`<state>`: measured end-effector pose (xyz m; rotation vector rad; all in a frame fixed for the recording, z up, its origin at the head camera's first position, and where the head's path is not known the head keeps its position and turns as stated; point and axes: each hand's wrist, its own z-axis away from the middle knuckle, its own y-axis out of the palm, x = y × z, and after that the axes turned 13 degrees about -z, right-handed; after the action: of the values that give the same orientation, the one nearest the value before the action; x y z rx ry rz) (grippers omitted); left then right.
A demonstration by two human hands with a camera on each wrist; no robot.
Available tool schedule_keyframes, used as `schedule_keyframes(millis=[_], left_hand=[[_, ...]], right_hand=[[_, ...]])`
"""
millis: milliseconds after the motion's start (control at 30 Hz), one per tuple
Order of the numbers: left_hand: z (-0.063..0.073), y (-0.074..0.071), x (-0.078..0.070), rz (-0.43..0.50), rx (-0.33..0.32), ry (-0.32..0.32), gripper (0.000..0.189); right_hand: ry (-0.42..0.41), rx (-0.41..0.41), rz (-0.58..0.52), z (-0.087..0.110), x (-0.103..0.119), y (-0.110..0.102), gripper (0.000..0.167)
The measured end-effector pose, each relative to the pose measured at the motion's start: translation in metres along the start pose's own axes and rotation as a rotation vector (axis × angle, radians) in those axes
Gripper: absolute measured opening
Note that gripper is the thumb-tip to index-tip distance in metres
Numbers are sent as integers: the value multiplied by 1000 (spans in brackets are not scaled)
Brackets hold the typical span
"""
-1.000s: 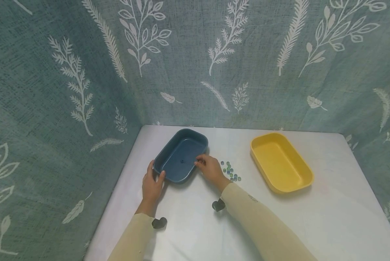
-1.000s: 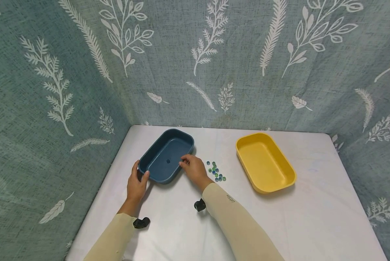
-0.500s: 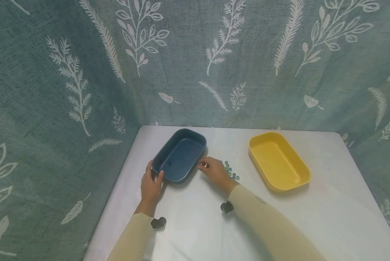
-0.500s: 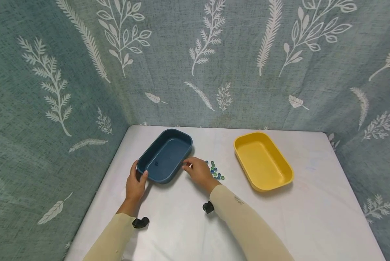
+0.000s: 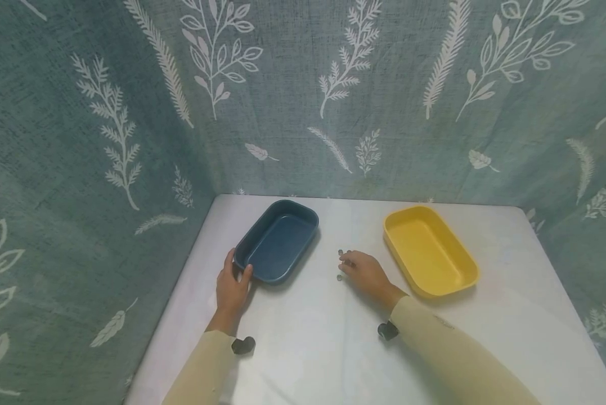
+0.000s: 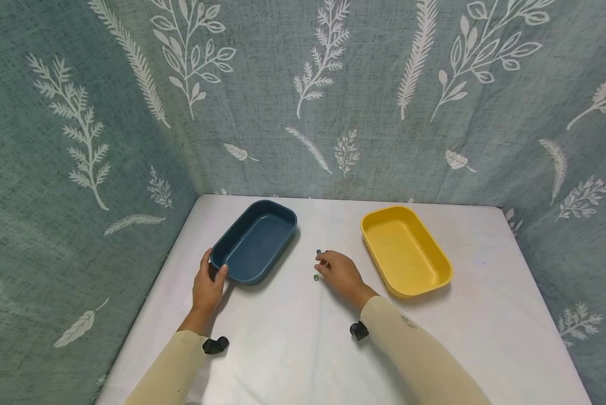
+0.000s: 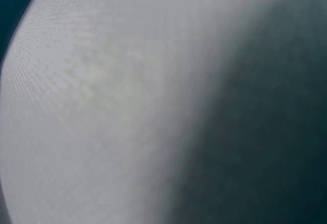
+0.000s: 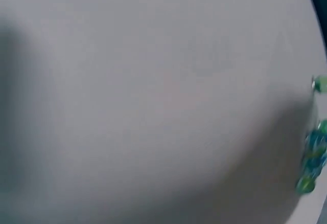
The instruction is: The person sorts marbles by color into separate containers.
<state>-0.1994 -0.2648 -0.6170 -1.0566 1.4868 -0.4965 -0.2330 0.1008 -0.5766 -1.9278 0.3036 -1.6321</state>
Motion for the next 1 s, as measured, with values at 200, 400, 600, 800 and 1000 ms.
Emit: schedule_keyframes(millis=[200,400,600,800,1000], left_hand=[[-1,-2,-1,7,3,6,72],[-1,-1,-1,-4,12,-2,72],[0,-2,0,-7,15,-16,72],[0,-2,0,-11,20,-19,72],[-1,-1,0,-8,9,-13,71]], right_hand=[[85,-22,12,8,-14,-10,26],[146,-48,9,11,-21,-15,29],[161,-57,31,16,-25,-15,32],[176,-57,32,20,-30,-13,34],[181,-56,50,21,-33,-13,34]])
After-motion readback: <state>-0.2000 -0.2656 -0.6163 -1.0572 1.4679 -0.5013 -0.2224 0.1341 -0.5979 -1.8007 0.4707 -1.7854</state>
